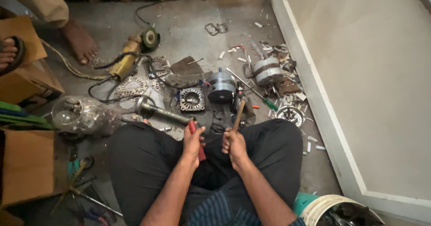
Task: The person sits on the floor of a repair workshop working on an electric motor assembly held in their lap. They hold a red-handled screwdriver against the motor housing and strike it with a hammer, repositioning the motor and repeating the tapping on different spots.
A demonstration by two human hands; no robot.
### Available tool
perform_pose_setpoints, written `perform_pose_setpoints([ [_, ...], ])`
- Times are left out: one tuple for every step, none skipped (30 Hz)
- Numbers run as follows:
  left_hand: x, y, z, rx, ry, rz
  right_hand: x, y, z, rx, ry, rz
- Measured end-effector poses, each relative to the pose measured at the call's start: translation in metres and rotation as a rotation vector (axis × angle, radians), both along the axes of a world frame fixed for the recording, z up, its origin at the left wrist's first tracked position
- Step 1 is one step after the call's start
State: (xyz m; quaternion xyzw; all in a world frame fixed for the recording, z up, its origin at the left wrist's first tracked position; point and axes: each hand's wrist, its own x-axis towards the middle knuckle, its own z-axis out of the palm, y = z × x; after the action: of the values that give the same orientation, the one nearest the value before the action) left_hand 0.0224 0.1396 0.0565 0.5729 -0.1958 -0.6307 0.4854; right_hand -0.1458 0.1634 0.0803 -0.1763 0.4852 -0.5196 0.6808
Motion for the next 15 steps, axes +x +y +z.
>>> perform_pose_setpoints([
  [0.000, 0.000, 0.001, 0.008, 0.000, 0.010, 0.000, 0.002, 0.002, -0.036, 0.004, -0.018],
  [0.000, 0.000, 0.001, 0.010, 0.000, 0.015, 0.001, 0.004, 0.006, -0.101, 0.011, -0.040],
  [0.000, 0.000, 0.002, 0.019, -0.015, 0.002, 0.002, 0.005, 0.011, -0.171, 0.019, -0.063],
  [-0.001, 0.000, 0.002, 0.025, -0.029, -0.009, 0.003, 0.006, 0.018, -0.243, 0.026, -0.086],
  [-0.001, -0.001, 0.003, 0.035, -0.044, -0.018, 0.003, 0.006, 0.025, -0.387, 0.046, -0.030],
  [-0.001, -0.001, 0.003, 0.025, -0.044, -0.006, 0.002, 0.007, 0.032, -0.526, 0.063, 0.027],
  [-0.001, -0.001, 0.004, 0.013, -0.045, 0.006, 0.002, 0.007, 0.039, -0.666, 0.080, 0.083],
  [-0.002, -0.001, 0.004, -0.001, -0.044, 0.018, 0.003, 0.006, 0.044, -0.497, 0.106, 0.108],
  [-0.002, -0.002, 0.004, 0.014, -0.052, 0.011, 0.003, 0.005, 0.048, -0.327, 0.133, 0.134],
  [-0.002, -0.002, 0.004, 0.028, -0.060, 0.004, 0.004, 0.003, 0.049, -0.160, 0.160, 0.157],
  [-0.002, -0.002, 0.004, 0.044, -0.069, -0.008, 0.004, 0.001, 0.049, -0.103, 0.183, 0.124],
  [-0.002, -0.002, 0.004, 0.037, -0.051, -0.003, 0.005, -0.001, 0.047, -0.040, 0.206, 0.088],
  [-0.002, -0.002, 0.004, 0.038, -0.032, 0.002, 0.005, -0.003, 0.043, 0.030, 0.229, 0.053],
  [-0.001, -0.002, 0.004, 0.038, -0.010, 0.006, 0.005, -0.004, 0.037, 0.016, 0.279, 0.034],
  [-0.001, -0.001, 0.004, 0.039, -0.021, -0.003, 0.005, -0.005, 0.031, 0.001, 0.328, 0.013],
])
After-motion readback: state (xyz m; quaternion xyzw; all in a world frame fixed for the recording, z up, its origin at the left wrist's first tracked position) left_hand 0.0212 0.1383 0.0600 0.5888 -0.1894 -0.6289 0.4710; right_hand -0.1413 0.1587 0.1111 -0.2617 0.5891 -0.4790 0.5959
